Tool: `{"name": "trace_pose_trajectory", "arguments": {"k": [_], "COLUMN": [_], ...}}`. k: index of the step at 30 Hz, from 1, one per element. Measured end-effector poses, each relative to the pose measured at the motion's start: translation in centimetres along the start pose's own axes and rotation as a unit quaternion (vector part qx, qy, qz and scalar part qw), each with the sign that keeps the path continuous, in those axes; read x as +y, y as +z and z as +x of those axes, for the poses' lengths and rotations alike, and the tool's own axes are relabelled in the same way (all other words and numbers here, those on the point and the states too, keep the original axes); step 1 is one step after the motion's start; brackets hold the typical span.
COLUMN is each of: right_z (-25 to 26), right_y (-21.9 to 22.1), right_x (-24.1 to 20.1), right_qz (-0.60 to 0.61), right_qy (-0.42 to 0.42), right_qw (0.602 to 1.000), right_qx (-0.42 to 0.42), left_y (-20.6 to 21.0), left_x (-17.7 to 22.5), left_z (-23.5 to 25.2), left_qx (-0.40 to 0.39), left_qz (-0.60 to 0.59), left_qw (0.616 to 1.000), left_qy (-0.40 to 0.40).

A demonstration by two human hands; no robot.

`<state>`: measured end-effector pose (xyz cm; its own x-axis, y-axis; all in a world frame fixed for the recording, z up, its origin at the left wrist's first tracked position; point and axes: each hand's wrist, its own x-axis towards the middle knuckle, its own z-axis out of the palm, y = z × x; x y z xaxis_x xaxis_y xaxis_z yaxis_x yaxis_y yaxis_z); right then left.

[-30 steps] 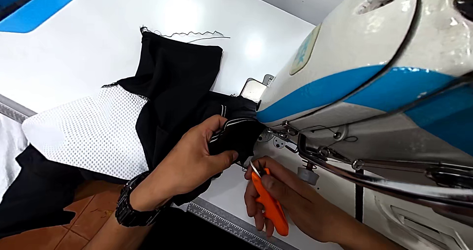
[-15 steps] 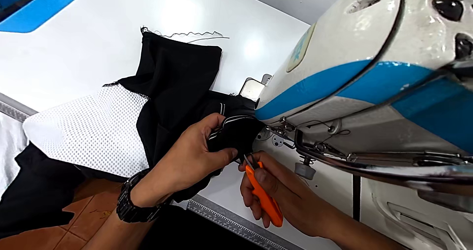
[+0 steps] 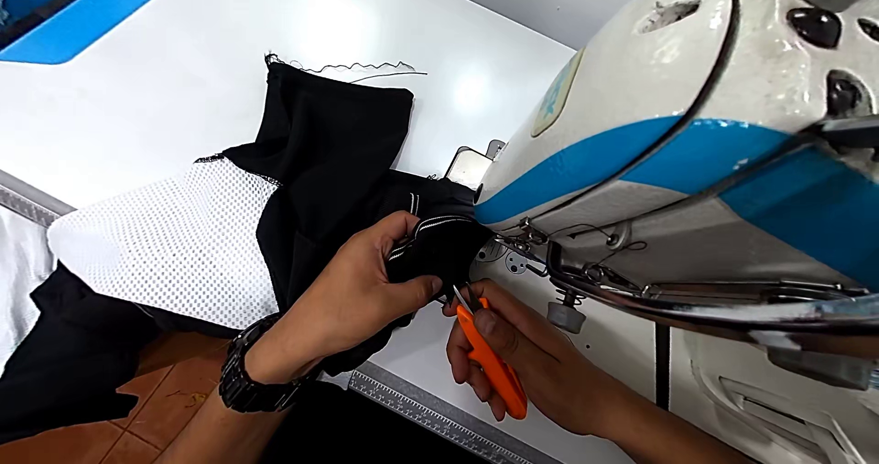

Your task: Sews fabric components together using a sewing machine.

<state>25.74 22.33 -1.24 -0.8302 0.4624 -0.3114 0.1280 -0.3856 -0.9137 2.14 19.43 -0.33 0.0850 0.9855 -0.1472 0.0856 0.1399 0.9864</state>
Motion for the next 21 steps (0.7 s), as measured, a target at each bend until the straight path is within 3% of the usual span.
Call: {"name": "trace_pose_trajectory", "arguments": {"k": [4, 7, 8, 11, 13, 15, 21], "right_z": [-0.5, -0.9, -0.7, 0.6, 1.1, 1.6, 2.5], "right_y": [-0.2, 0.4, 0.5, -0.4, -0.5, -0.5, -0.4], "right_x": [-0.3, 0.1, 0.6, 1.6, 1.3, 0.8, 1.8], "right_qz": [-0.020, -0.205, -0.304, -0.518, -0.563, -0.571, -0.575], "right_qy": [0.001, -0.106, -0.174, -0.371, -0.419, -0.441, -0.435], "right_qw": [1.000, 0.969, 0.926, 0.731, 0.663, 0.640, 0.625], "right_qx": [-0.018, 0.087, 0.143, 0.244, 0.261, 0.264, 0.300], "left_y": [0.0, 0.0, 0.0, -0.1, -0.1, -0.1, -0.1], "left_x": [-0.1, 0.0, 0.0, 0.1, 0.0, -0.1, -0.6], "left_z": [0.0, 0.0, 0.0, 0.0, 0.0, 0.0, 0.5], "left_qx": [-0.001, 0.001, 0.001, -0.001, -0.001, 0.001, -0.011], "left_qz": [-0.002, -0.006, -0.003, 0.005, 0.008, 0.011, -0.003], "left_qw": [1.000, 1.000, 1.000, 1.000, 1.000, 1.000, 1.000], "left_qy": [-0.001, -0.001, 0.002, 0.006, 0.012, 0.014, 0.008]}}
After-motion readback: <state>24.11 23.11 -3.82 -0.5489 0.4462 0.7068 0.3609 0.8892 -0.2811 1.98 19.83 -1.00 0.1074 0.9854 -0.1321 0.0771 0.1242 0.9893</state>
